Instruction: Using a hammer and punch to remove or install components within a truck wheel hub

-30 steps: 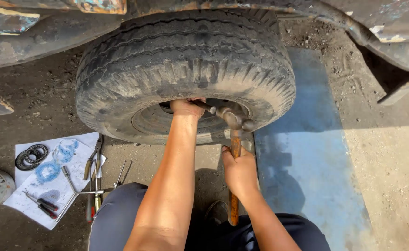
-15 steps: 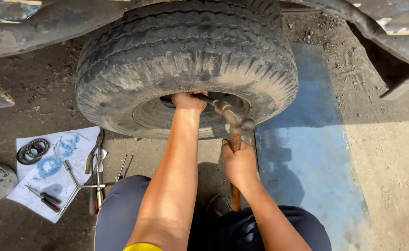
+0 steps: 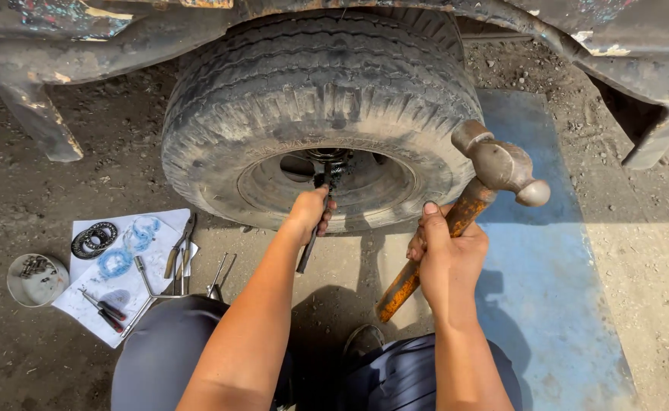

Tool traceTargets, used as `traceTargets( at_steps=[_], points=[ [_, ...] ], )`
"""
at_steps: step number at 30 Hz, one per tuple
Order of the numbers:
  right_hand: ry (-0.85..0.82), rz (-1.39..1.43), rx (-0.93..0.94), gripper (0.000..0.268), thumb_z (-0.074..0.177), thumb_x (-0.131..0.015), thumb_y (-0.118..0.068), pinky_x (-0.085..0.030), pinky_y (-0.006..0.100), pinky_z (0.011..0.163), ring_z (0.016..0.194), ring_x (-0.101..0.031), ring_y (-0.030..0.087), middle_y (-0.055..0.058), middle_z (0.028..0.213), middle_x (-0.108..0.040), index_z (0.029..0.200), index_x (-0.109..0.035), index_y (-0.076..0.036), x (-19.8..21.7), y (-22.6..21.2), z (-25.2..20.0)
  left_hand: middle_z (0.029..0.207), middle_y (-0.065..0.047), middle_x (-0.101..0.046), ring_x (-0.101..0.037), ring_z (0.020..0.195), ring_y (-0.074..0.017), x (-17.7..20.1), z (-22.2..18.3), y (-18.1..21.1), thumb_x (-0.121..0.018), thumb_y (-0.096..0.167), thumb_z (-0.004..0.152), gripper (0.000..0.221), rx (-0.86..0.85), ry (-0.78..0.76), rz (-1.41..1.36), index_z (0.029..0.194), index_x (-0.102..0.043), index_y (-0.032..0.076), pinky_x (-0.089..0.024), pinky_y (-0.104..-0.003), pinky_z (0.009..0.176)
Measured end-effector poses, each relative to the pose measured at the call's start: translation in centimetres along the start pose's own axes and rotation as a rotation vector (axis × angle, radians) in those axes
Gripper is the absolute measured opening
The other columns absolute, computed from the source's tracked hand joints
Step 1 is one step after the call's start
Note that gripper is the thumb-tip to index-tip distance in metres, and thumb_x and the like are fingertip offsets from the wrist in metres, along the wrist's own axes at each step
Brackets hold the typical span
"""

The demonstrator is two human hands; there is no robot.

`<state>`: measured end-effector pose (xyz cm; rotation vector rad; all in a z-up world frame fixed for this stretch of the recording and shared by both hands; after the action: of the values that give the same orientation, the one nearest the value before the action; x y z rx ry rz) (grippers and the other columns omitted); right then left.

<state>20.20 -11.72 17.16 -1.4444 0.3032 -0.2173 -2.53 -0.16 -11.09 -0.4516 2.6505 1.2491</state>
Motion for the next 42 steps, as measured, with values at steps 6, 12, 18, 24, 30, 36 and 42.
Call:
traceTargets(
  at_steps=[6,12,18,24,30,36,42],
  points=[
    [-0.028,0.06,0.061,0.026,0.102,-0.06,-0.006,-0.049,0.032,0.042,0.035,-0.051,0.019,0.009,0.049,-0.041,0.077,-0.058,0.001,-1.6,-1.3,-0.9,0.065,-0.011,-0.063,-0.063,0.045,-0.0223,3.0,3.1,-3.7,-0.057,0.034,0.103,0.031,-0.075,-0.018,0.577,0.099,-0.069,0.006,-0.053,-0.031,0.035],
    [-0.044,-0.053,0.056,0.026,0.101,-0.063,-0.005,-0.05,0.032,0.042,0.035,-0.05,0.018,0.008,0.047,-0.043,0.076,-0.062,0.002,-1.9,0.3,-1.3,0.075,-0.024,-0.071,-0.07,0.047,-0.0315,-0.4,4.2,-1.7,-0.066,0.024,0.1,0.03,-0.098,-0.131,0.413,0.116,-0.051,0.003,-0.055,-0.034,0.03],
    [-0.071,-0.553,-0.018,0.047,0.098,-0.068,-0.023,-0.035,0.029,0.049,0.048,-0.045,0.009,-0.001,0.048,-0.053,0.055,-0.05,-0.013,-1.8,1.0,-1.9,0.085,-0.007,-0.066,-0.053,0.08,-0.0239,0.7,5.1,-1.2,-0.064,0.044,0.089,0.035,-0.124,0.195,0.363,0.099,-0.073,0.012,-0.041,-0.033,0.076],
    [-0.184,-0.806,0.039,0.055,0.097,-0.069,-0.03,-0.026,0.037,0.05,0.056,-0.026,0.013,-0.005,0.057,-0.027,0.06,-0.032,-0.016,-1.8,3.6,-1.8,0.087,-0.006,-0.066,-0.055,0.08,-0.0227,1.3,8.5,-0.9,-0.054,0.044,0.101,0.034,-0.368,0.246,0.307,0.097,-0.063,0.011,-0.043,-0.036,0.072],
    [-0.279,-1.034,-0.166,0.031,0.082,-0.07,-0.032,-0.042,0.037,0.059,0.059,-0.041,0.019,0.005,0.055,-0.047,0.066,-0.051,-0.013,-0.6,6.1,-1.2,0.089,-0.002,-0.07,-0.06,0.085,-0.021,0.9,10.1,-1.2,-0.061,0.037,0.102,0.023,-0.322,0.292,0.206,0.098,-0.065,0.015,-0.044,-0.032,0.076],
    [-0.471,-1.348,-0.362,0.017,0.075,-0.065,-0.039,-0.049,0.042,0.071,0.078,-0.065,0.031,0.003,0.073,-0.069,0.074,-0.057,-0.024,-0.8,8.3,-0.6,0.082,0.001,-0.067,-0.055,0.08,-0.0167,1.1,11.3,-0.8,-0.064,0.039,0.1,0.025,-0.333,0.283,0.194,0.093,-0.068,0.015,-0.043,-0.031,0.074],
    [-0.811,-1.571,-0.364,0.045,0.076,-0.055,-0.014,-0.059,0.053,0.088,0.1,-0.074,0.04,0.014,0.103,-0.076,0.12,-0.068,-0.019,-2.0,13.2,0.3,0.06,0.003,-0.039,-0.041,0.044,-0.0095,0.4,10.2,-0.7,-0.046,0.05,0.107,0.052,-0.239,0.099,0.009,0.083,-0.062,0.007,-0.035,-0.021,0.038]
  ],
)
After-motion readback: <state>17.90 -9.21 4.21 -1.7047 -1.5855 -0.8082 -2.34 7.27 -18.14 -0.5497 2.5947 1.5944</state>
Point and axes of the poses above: each hand's wrist, its own z-axis towards the middle knuckle, its own x-axis out of the back of the hand, y = z × x, the point moved 10 cm from there along z, towards the middle knuckle
